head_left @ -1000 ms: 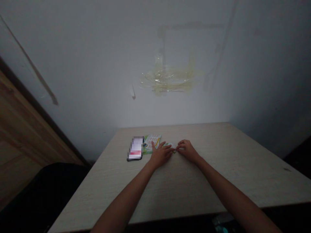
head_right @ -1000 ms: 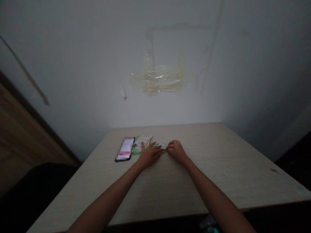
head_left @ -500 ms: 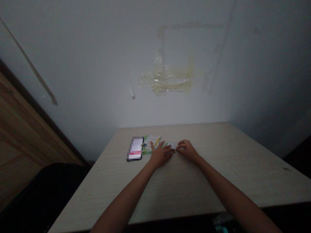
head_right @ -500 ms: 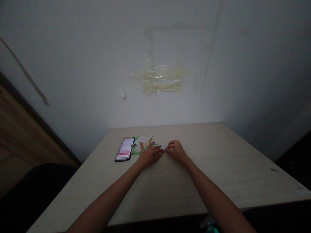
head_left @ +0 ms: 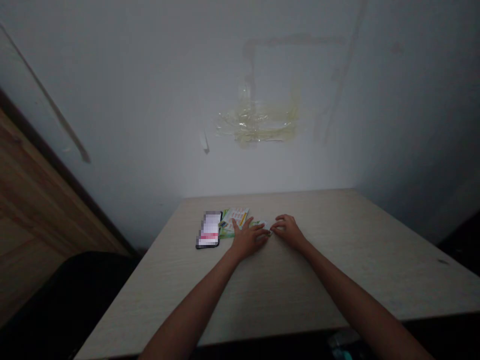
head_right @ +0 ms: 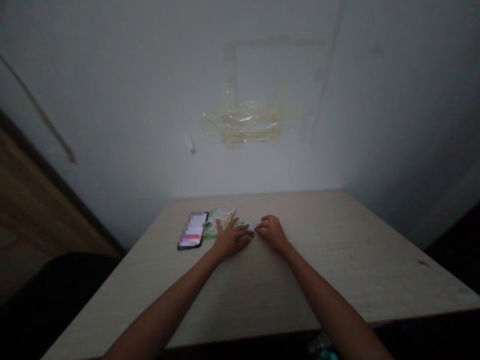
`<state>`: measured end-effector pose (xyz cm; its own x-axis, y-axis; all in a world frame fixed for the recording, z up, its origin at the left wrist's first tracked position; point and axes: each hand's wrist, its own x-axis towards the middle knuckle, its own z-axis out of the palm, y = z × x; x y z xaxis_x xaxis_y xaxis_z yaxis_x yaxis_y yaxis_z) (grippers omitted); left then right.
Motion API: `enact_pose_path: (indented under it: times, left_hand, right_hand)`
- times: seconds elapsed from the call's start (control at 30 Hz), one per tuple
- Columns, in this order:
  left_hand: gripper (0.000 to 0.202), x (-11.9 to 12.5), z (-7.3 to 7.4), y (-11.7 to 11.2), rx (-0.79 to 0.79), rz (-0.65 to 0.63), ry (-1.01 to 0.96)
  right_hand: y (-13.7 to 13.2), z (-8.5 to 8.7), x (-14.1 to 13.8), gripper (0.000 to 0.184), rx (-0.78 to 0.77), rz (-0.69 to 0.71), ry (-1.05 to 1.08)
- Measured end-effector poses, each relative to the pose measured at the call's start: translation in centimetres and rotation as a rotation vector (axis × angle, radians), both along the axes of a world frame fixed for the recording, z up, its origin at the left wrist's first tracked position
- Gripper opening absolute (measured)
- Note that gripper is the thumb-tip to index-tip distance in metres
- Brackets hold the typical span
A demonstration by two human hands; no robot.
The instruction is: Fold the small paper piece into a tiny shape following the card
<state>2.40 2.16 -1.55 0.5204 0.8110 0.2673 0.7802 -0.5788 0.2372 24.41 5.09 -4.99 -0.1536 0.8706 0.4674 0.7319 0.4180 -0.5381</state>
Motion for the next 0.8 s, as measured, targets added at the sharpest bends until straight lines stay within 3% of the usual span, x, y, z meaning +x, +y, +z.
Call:
enact_pose_path:
  times: [0.43, 0.8]
  left_hand:
    - [0.026, 0.01, 0.30, -0.16, -0.026, 0.017, -0.017]
    - [0.028, -0.02, 0.25, -0.05, -0.028, 0.011, 0.001]
  right_hand:
    - [0.86, -0.39, 0.57, 0.017, -0.068, 0.010, 0.103]
    - [0.39, 0.38, -0.23, 0.015, -0.111, -0.018, -0.012]
